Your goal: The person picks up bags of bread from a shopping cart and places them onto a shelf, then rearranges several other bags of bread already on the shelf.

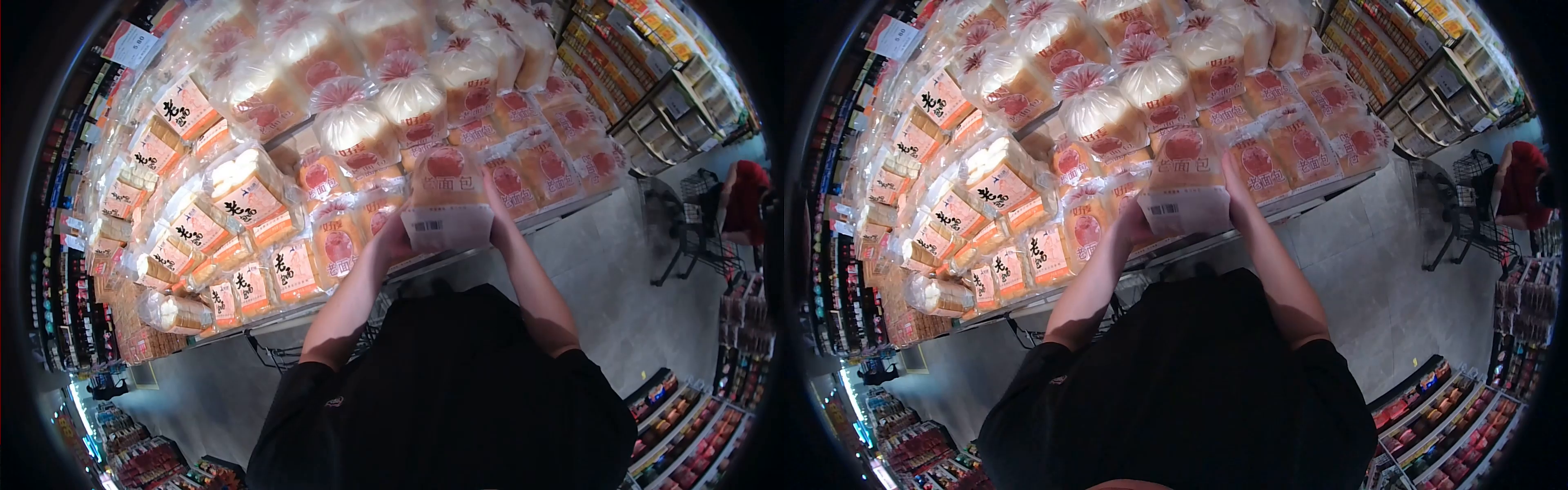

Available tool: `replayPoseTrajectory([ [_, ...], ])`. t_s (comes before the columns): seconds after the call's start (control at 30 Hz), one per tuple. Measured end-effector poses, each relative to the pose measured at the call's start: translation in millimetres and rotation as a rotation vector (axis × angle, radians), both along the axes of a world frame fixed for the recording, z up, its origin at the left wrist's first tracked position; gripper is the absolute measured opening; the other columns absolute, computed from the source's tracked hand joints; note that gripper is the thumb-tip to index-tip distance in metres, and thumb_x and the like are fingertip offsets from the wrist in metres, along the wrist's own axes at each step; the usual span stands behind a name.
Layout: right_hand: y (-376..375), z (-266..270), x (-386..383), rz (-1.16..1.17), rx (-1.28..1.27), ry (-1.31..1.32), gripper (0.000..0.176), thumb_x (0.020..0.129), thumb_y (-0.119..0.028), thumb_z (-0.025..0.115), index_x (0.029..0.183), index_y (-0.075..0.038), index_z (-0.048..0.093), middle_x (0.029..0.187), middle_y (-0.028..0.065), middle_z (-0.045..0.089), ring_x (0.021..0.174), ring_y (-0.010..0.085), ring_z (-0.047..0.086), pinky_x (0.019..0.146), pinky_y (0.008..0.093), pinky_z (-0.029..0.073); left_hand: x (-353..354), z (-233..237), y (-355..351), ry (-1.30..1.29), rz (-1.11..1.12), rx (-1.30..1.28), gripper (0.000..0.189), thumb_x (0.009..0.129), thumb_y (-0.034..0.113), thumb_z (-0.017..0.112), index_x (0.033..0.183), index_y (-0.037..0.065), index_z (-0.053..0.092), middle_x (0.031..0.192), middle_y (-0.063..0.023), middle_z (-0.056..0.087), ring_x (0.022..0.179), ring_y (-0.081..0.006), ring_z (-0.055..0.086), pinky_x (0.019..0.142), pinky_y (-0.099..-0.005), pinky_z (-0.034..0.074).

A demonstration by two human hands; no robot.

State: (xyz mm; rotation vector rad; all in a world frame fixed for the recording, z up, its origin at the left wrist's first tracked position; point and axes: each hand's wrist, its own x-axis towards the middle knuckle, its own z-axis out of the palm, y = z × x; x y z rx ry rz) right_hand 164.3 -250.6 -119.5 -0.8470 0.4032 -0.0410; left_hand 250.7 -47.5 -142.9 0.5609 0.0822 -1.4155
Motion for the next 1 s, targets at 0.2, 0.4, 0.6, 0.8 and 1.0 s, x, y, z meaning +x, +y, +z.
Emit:
replayPoseTrajectory([
  [0.2, -15.6, 16.8, -17.0, -0.068, -0.476, -0.168, 0.061, 0.107, -0.040, 0.030, 0.155, -0.008, 0.013, 0.159, 0.0145, 0.019, 0.145, 0.0245, 0.025, 0.116, 0.0354, 0.024, -6.6, 5.7, -5.0, -0.371, 0.173, 0.148, 0.063, 0.101, 0.041, 0.047, 0.151, 0.012, 0.024, 0.139, -0.0128, 0.051, 0.126, -0.0276, 0.051, 0.101, -0.0405, 0.046],
  [0.4, -19.5, 29.4, -10.9, -0.122, -0.848, -0.421, 0.064, 0.105, -0.031, 0.038, 0.154, 0.000, 0.011, 0.160, 0.0168, 0.017, 0.148, 0.0256, 0.015, 0.119, 0.0358, 0.014, 17.3, 57.9, -9.2, -1.356, 0.138, 0.385, 0.086, 0.090, 0.026, 0.062, 0.156, 0.013, 0.009, 0.151, -0.0150, 0.036, 0.136, -0.0255, 0.039, 0.109, -0.0351, 0.035],
  [0.6, -6.9, 2.8, -8.3, -0.107, -0.796, -0.492, 0.070, 0.102, -0.040, 0.043, 0.152, 0.001, 0.017, 0.154, 0.0158, 0.028, 0.144, 0.0257, 0.025, 0.117, 0.0372, 0.018, 23.6, 81.0, -25.4, -1.666, 0.410, 0.272, 0.072, 0.080, 0.015, 0.075, 0.144, 0.012, 0.041, 0.147, -0.0155, 0.042, 0.136, -0.0289, 0.040, 0.110, -0.0352, 0.034],
  [0.8, 5.0, -4.4, -14.8, -0.020, -0.406, -0.549, 0.066, 0.102, -0.042, 0.043, 0.149, 0.001, 0.024, 0.147, 0.0121, 0.038, 0.137, 0.0223, 0.035, 0.114, 0.0362, 0.025, 14.6, 121.0, -43.0, -1.874, 0.468, 0.227, 0.017, 0.085, 0.005, 0.069, 0.102, 0.001, 0.071, 0.107, -0.0129, 0.068, 0.098, -0.0244, 0.065, 0.086, -0.0317, 0.049],
  [1.0, 1.7, 0.1, -19.0, -0.054, -0.533, -0.530, 0.066, 0.096, -0.023, 0.055, 0.148, 0.001, 0.025, 0.144, 0.0133, 0.042, 0.135, 0.0226, 0.039, 0.112, 0.0359, 0.030, -3.0, 144.6, -45.1, -1.713, 0.466, 0.341, 0.015, 0.088, 0.000, 0.064, 0.102, 0.000, 0.070, 0.091, -0.0096, 0.071, 0.082, -0.0216, 0.068, 0.077, -0.0275, 0.050],
])
